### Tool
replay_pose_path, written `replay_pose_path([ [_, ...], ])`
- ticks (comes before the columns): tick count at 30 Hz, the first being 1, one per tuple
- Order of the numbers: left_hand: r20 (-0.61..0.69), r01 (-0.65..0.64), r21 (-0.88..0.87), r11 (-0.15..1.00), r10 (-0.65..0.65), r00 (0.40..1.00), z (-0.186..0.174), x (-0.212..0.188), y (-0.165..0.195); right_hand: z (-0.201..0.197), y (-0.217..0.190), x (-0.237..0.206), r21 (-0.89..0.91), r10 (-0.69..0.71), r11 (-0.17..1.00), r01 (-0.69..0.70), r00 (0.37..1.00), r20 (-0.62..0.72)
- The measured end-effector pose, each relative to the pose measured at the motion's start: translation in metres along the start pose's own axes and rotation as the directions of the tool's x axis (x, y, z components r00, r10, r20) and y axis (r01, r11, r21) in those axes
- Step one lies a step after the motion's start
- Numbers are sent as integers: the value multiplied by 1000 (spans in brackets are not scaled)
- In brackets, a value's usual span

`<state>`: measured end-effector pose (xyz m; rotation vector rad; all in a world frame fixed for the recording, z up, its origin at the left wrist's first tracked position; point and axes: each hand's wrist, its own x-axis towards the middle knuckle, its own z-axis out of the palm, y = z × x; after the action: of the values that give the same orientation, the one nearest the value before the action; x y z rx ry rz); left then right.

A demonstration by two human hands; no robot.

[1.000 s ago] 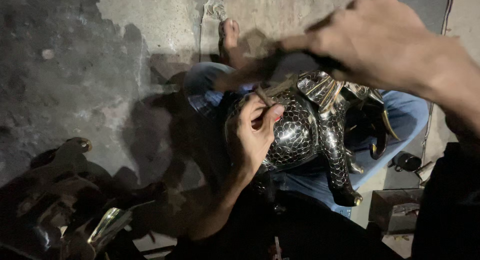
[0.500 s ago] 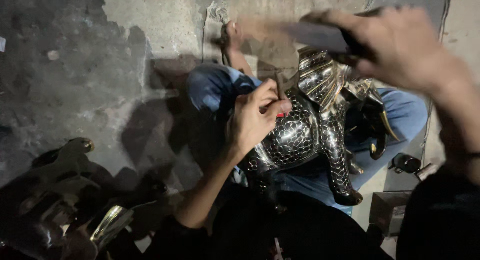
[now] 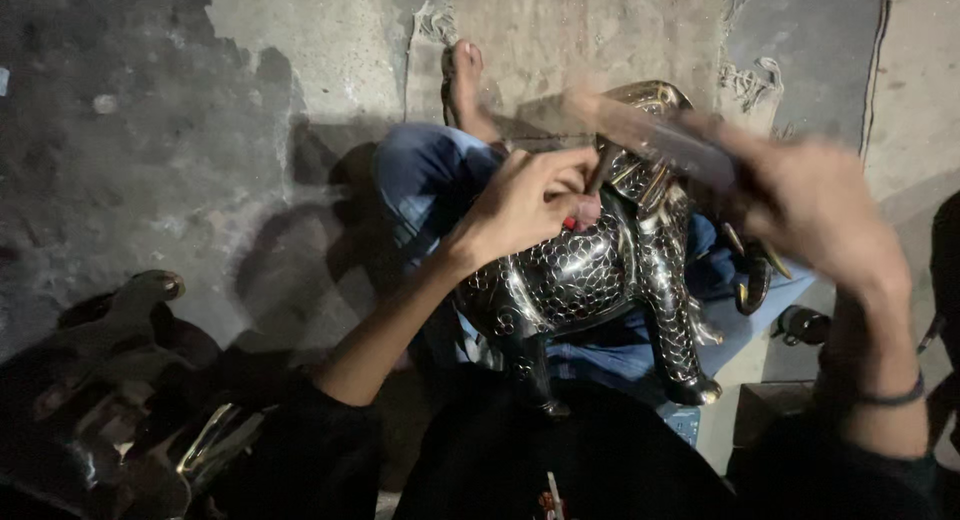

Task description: The person sits cross-legged on the floor with a brass elephant figurine in their lap and engraves a scale pattern into its body, holding a chisel against the surface and striking it with a wooden mallet, repositioning the chisel across different spots.

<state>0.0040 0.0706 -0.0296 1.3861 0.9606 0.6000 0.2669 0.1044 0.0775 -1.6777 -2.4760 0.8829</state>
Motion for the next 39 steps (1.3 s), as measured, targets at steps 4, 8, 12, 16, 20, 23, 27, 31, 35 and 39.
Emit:
replay_pose_path([
  [4,-32,-185,-131,974,182,983,-4,7,-7,18,-4,-27,65,-2,998,8,996,-89],
  [8,144,-175,-140,974,195,970,-4,25,-2,34,-6,-53,392,447,841,-373,887,-115],
  [12,369,-127,-8,992,121,922,-2,44,10,45,-3,-73,399,364,886,-235,887,-285],
  [16,502,-202,154,967,100,859,5,56,21,53,-7,-82,570,463,783,-249,846,-265],
  [20,561,-203,98,974,114,820,4,62,24,58,-20,-84,746,544,642,-179,791,-279],
  [23,588,-210,115,971,104,802,5,62,23,58,-26,-85,635,439,768,-87,794,-421],
  [27,621,-224,109,968,110,776,6,65,20,57,-23,-88,396,295,913,-95,825,-482],
  [31,627,-152,111,982,49,777,7,66,18,60,-23,-92,431,318,898,-89,808,-495],
  [35,626,-51,-96,994,101,773,4,62,14,64,-30,-90,198,142,979,-53,871,-470],
  [39,591,-230,64,971,149,793,2,60,12,68,-29,-87,386,241,922,-19,807,-538],
])
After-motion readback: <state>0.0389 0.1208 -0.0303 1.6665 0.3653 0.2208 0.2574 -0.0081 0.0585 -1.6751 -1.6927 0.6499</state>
